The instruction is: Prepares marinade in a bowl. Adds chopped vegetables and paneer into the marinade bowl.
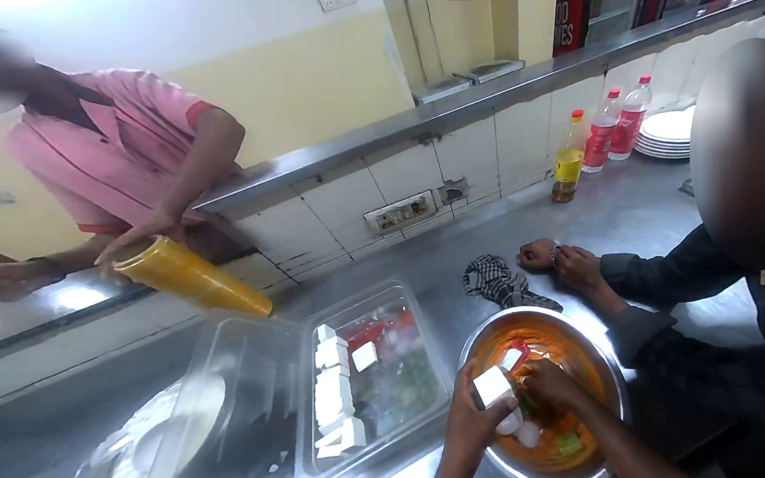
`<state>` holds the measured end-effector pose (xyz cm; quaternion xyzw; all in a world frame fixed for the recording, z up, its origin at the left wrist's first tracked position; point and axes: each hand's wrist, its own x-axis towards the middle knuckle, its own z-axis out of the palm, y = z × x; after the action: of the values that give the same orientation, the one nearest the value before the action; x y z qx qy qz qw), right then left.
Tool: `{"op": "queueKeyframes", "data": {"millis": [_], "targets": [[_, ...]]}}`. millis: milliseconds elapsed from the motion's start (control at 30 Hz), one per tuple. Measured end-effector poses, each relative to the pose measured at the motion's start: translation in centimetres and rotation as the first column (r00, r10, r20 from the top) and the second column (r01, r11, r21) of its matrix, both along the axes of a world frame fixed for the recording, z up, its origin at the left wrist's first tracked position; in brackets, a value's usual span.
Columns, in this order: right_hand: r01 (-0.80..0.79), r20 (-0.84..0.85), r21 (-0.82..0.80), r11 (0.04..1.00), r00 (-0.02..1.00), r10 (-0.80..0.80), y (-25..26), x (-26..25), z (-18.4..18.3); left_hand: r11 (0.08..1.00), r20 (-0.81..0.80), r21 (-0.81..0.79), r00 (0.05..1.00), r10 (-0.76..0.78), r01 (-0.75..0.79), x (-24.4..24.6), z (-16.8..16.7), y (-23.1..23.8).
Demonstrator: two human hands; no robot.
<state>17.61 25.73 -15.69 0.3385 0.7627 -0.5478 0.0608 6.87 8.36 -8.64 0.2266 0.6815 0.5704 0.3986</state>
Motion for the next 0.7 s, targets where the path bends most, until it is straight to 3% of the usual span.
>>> {"op": "queueKeyframes", "data": {"millis": [167, 467, 600, 700], "targets": [[0.013, 0.020, 0.001, 1.000, 1.000, -0.013, 0.0, -0.1, -0.1, 0.999, 0.087, 0.029, 0.996, 0.031, -0.034, 0.5, -0.3, -0.6], [0.003, 0.016, 0.001, 1.000, 1.000, -0.003, 0.0, -0.2, 0.2, 0.999, -0.086, 0.012, 0.995, 0.042, -0.041, 0.7, -1.0, -0.5], [0.045, -0.005, -0.023, 0.999, 0.999, -0.045, 0.0, -0.1, 0.7, 0.978, -0.298, -0.170, 0.940, -0.165, 0.118, -0.4, -0.8, 1.6], [0.170, 0.009, -0.063, 0.983, 0.985, -0.170, -0.5, 0.1, 1.7, 0.970, -0.439, -0.169, 0.868, -0.230, 0.172, -0.2, -0.5, 3.0]]}}
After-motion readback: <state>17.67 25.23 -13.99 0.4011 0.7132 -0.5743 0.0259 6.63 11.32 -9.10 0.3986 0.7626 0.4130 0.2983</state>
